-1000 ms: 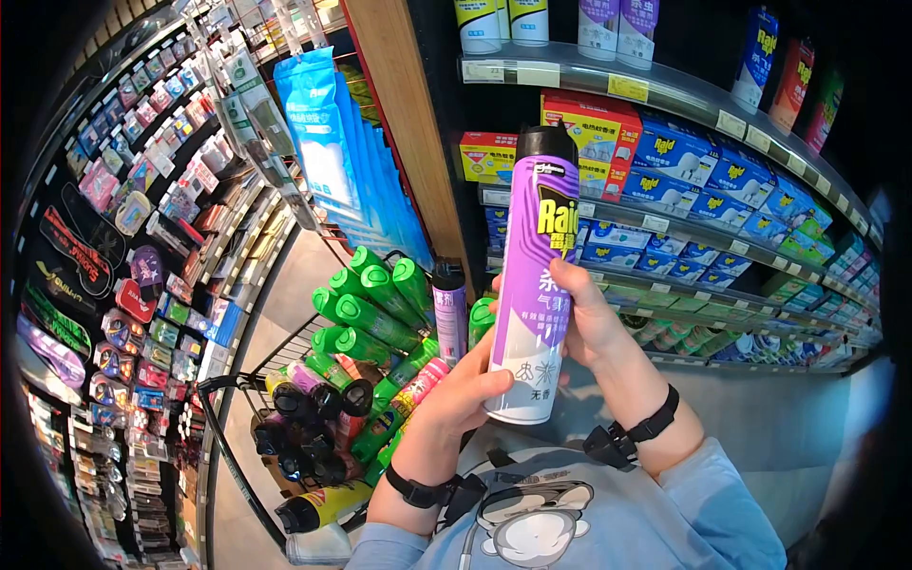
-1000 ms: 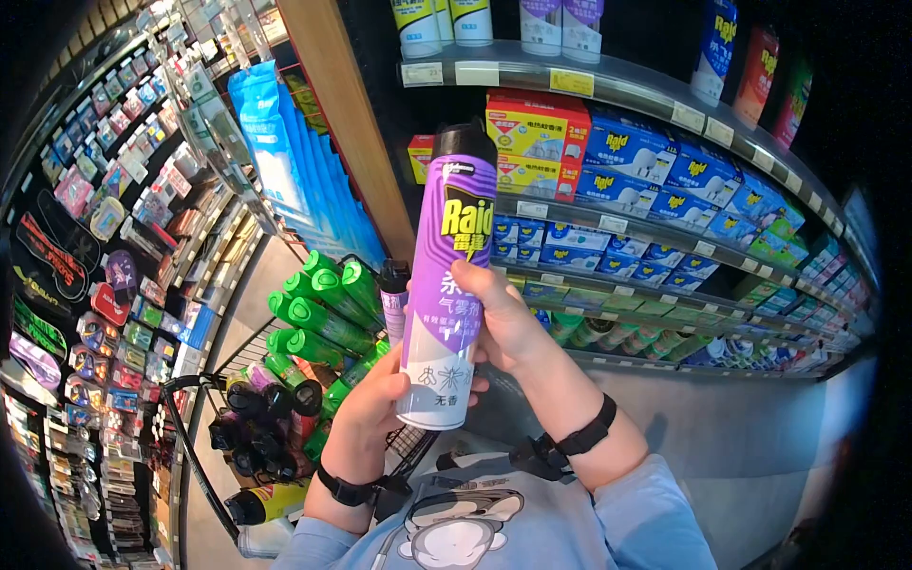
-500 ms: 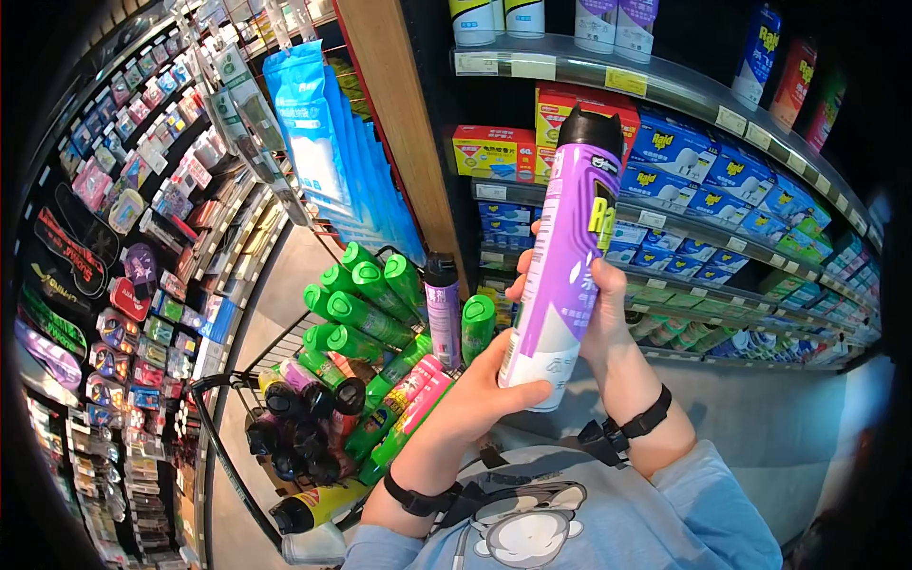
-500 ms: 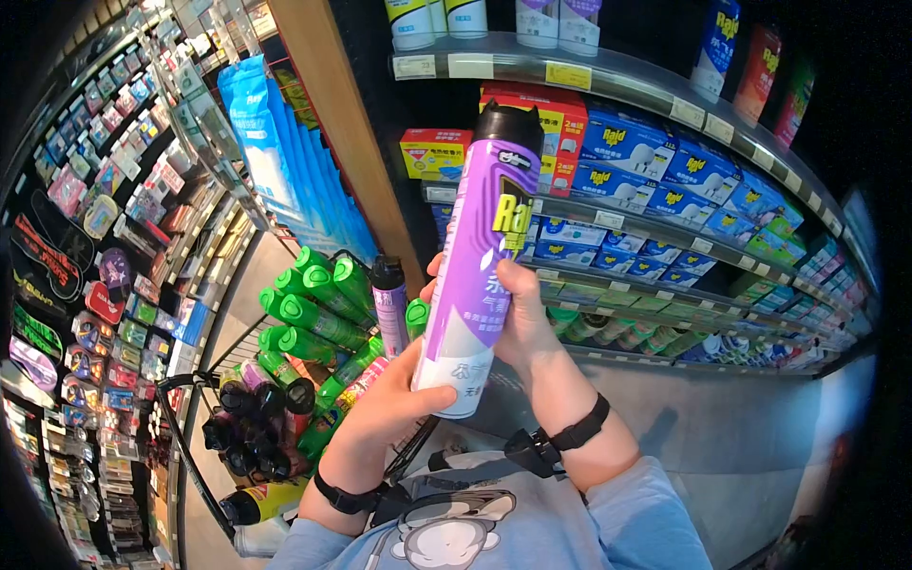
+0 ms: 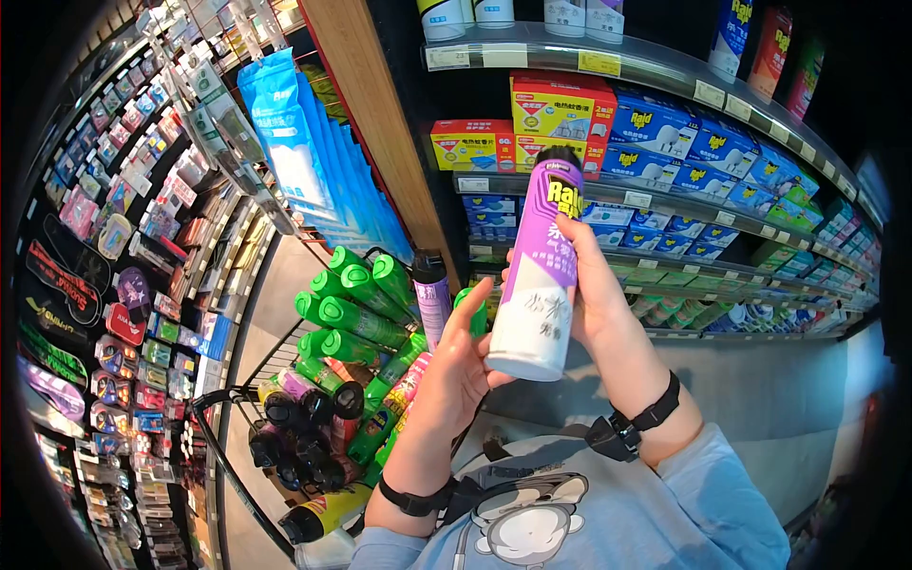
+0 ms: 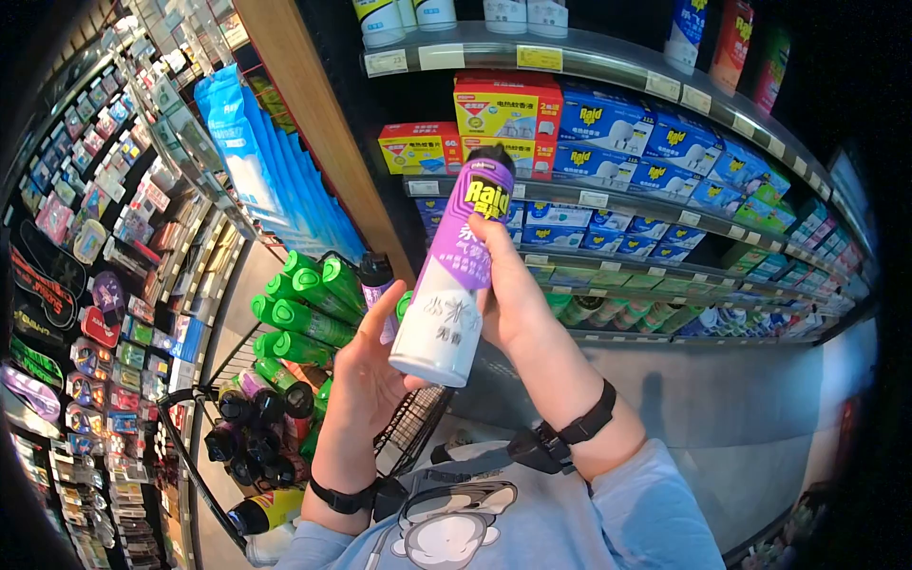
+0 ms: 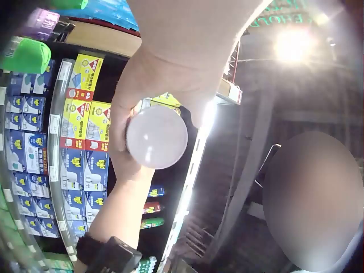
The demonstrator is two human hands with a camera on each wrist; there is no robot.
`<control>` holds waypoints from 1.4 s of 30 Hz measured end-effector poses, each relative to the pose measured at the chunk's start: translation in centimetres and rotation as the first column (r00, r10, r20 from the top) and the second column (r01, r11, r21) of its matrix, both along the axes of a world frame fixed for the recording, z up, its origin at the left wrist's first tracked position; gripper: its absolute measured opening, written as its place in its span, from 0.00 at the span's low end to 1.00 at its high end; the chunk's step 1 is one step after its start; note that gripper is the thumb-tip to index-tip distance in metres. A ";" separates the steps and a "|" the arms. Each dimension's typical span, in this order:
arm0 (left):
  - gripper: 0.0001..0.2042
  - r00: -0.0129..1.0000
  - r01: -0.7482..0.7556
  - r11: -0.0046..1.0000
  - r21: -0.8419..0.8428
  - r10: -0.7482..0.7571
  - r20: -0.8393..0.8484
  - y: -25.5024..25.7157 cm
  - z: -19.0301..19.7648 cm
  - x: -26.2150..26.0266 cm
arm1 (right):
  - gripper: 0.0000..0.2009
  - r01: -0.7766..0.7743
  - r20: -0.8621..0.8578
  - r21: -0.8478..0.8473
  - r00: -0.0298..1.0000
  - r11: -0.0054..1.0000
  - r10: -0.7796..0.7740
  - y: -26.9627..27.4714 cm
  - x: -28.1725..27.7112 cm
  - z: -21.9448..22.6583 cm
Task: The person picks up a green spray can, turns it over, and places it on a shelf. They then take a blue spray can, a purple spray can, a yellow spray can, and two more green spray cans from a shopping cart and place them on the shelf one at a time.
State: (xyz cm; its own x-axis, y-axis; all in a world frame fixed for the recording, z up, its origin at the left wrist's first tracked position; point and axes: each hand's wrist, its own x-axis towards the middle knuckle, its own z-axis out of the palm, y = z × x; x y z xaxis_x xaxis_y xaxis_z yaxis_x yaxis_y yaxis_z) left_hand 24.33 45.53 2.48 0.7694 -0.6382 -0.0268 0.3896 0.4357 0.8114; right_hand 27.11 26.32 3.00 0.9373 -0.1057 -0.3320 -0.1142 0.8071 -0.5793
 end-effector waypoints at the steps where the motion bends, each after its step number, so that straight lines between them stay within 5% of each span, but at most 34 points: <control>1: 0.41 1.000 0.011 0.999 -0.038 -0.012 -0.003 0.1 0.4 0.0 | 0.26 0.004 0.001 -0.001 1.000 1.000 -0.004 -0.1 -0.2 0.5; 3: 0.40 0.996 0.060 0.998 -0.018 -0.058 0.060 0.3 0.9 0.3 | 0.24 -0.121 0.000 0.041 0.993 0.992 0.121 -0.3 -0.7 1.1; 7: 0.39 0.990 0.065 0.994 0.091 -0.075 0.116 0.1 2.1 0.2 | 0.27 -0.136 -0.021 0.084 0.990 0.987 0.139 -0.2 -0.9 0.5; 14: 0.37 0.991 0.073 0.988 0.135 -0.087 0.102 0.3 2.2 0.4 | 0.26 0.053 -0.073 -0.065 0.996 0.997 -0.058 1.4 -1.9 1.1; 26: 0.36 0.996 0.043 0.988 0.150 -0.054 0.072 0.4 2.1 0.7 | 0.27 0.081 -0.072 -0.184 0.993 0.980 -0.095 2.1 -1.6 1.5; 32: 0.36 0.996 0.020 0.990 0.136 -0.032 0.085 0.5 1.8 1.0 | 0.28 -0.047 -0.073 0.034 0.996 0.998 0.049 1.1 -0.3 -0.2; 39: 0.32 1.000 0.015 0.979 0.201 -0.014 -0.005 1.1 1.1 2.1 | 0.22 -0.090 -0.199 0.056 0.975 0.994 0.099 0.7 1.2 -0.7; 41: 0.29 0.997 0.013 0.910 0.414 0.020 -0.075 0.5 0.6 2.6 | 0.18 -0.128 -0.106 -0.133 0.988 0.983 0.114 1.0 1.7 -0.9; 42: 0.29 1.000 -0.009 0.924 0.381 0.008 0.005 0.4 1.1 1.9 | 0.18 -0.132 -0.058 -0.199 0.991 0.971 0.123 1.1 1.8 -0.6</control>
